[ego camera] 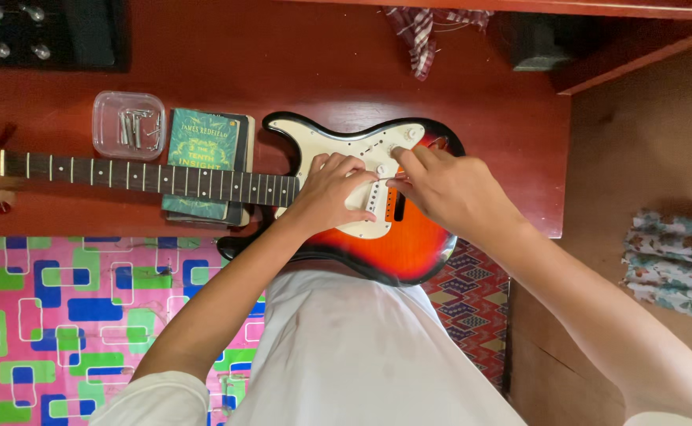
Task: The person uses a red screwdriver to adjust the screws on the pickups and control knobs of a sunburst electric guitar resting on a table. They systematically tighten and loosen various screws on the guitar's body while occasionally picking up and placing down small screws.
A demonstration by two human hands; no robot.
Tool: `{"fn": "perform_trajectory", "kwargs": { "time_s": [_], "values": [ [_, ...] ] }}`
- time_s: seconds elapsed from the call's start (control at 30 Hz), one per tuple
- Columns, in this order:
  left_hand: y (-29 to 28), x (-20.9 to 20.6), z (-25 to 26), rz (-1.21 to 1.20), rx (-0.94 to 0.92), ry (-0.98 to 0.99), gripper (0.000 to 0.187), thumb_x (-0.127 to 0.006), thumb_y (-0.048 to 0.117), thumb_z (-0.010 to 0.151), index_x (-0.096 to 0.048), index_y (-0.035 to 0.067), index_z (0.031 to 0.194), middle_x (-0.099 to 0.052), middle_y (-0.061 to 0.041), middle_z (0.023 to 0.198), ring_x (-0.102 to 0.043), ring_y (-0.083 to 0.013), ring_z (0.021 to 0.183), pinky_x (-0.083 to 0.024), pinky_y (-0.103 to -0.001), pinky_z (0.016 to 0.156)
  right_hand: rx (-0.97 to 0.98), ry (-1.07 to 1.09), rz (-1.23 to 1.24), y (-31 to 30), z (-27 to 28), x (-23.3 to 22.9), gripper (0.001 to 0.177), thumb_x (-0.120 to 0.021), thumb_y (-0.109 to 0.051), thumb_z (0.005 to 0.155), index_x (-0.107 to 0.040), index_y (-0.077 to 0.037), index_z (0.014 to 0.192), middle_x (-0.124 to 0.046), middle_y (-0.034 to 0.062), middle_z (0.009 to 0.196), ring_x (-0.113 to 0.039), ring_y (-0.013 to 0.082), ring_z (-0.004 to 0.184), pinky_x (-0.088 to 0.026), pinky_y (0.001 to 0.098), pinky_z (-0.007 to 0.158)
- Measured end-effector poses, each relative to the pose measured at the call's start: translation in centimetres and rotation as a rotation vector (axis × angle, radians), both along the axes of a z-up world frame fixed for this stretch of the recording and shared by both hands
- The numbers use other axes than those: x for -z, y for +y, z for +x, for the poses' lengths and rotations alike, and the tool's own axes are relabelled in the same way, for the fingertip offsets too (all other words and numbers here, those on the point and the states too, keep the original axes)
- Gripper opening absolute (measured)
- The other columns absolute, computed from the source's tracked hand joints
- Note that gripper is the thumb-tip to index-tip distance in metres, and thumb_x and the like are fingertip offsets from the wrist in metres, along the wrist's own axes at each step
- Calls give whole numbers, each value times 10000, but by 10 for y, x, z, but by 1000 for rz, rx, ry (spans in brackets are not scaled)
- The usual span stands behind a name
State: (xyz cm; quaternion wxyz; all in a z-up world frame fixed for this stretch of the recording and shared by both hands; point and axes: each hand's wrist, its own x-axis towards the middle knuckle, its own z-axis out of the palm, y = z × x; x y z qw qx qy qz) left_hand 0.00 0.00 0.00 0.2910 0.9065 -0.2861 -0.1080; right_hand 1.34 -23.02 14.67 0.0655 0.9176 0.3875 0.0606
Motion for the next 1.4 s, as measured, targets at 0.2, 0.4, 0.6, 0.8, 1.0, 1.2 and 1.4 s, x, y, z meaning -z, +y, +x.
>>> {"fn": "perform_trajectory", "kwargs": {
  "time_s": [0.2, 0.4, 0.6, 0.8, 1.0, 1.2, 1.4],
  "values": [
    [0, -5, -2, 37, -10, 28, 686, -797, 623, 769, -626, 236, 1309, -552, -20, 1198, -510, -250, 1236, -289, -516, 1106, -56, 222, 268, -23, 14, 38, 153, -649, -255, 1031, -548, -152, 1080, -521, -30, 777, -670, 207, 754, -552, 339, 590],
    [3, -12, -3, 45, 30, 12, 674, -794, 587, 789, -622, 210, 1319, -562, -40, 1220, -509, -259, 1254, -290, -514, 1103, 12, 359, 180, -29, 9, 13, 152, -552, -148, 973, -496, -105, 1108, -510, 12, 749, -648, 251, 721, -545, 377, 574],
    [6, -13, -3, 30, 51, 10, 698, -830, 541, 753, -620, 211, 1332, -558, -36, 1223, -507, -263, 1257, -283, -518, 1113, 36, 384, 105, -33, 9, -3, 156, -594, -204, 1004, -516, -117, 1106, -565, 18, 727, -687, 249, 735, -559, 374, 608],
    [4, -8, -2, 64, 51, 12, 704, -838, 534, 755, -611, 213, 1339, -559, -41, 1222, -500, -268, 1270, -279, -527, 1119, 80, 311, 133, -30, 11, 6, 247, -604, -378, 1047, -591, -132, 1062, -612, 36, 639, -696, 258, 667, -556, 379, 617],
    [4, -15, -5, 77, 37, 38, 692, -840, 485, 756, -602, 214, 1346, -552, -39, 1244, -481, -271, 1291, -263, -536, 1126, 138, 148, 148, -13, 13, 23, 358, -547, -537, 1080, -625, -192, 1018, -619, 6, 656, -679, 205, 659, -526, 349, 593],
    [-1, -12, -9, 67, 4, 38, 684, -834, 427, 730, -577, 195, 1320, -526, -34, 1253, -468, -274, 1292, -267, -545, 1124, 172, 486, 354, -9, 11, 19, 196, -603, -379, 1047, -611, -246, 1191, -572, 30, 663, -673, 321, 704, -549, 466, 663],
    [-9, -15, -14, 114, -31, 29, 781, -820, 352, 678, -493, 139, 1354, -519, -55, 1253, -455, -260, 1294, -268, -525, 1123, 218, 417, 538, -4, -2, 34, 274, -670, -325, 1055, -674, -128, 865, -519, 68, 525, -597, 297, 545, -483, 376, 559]
  ]
}}
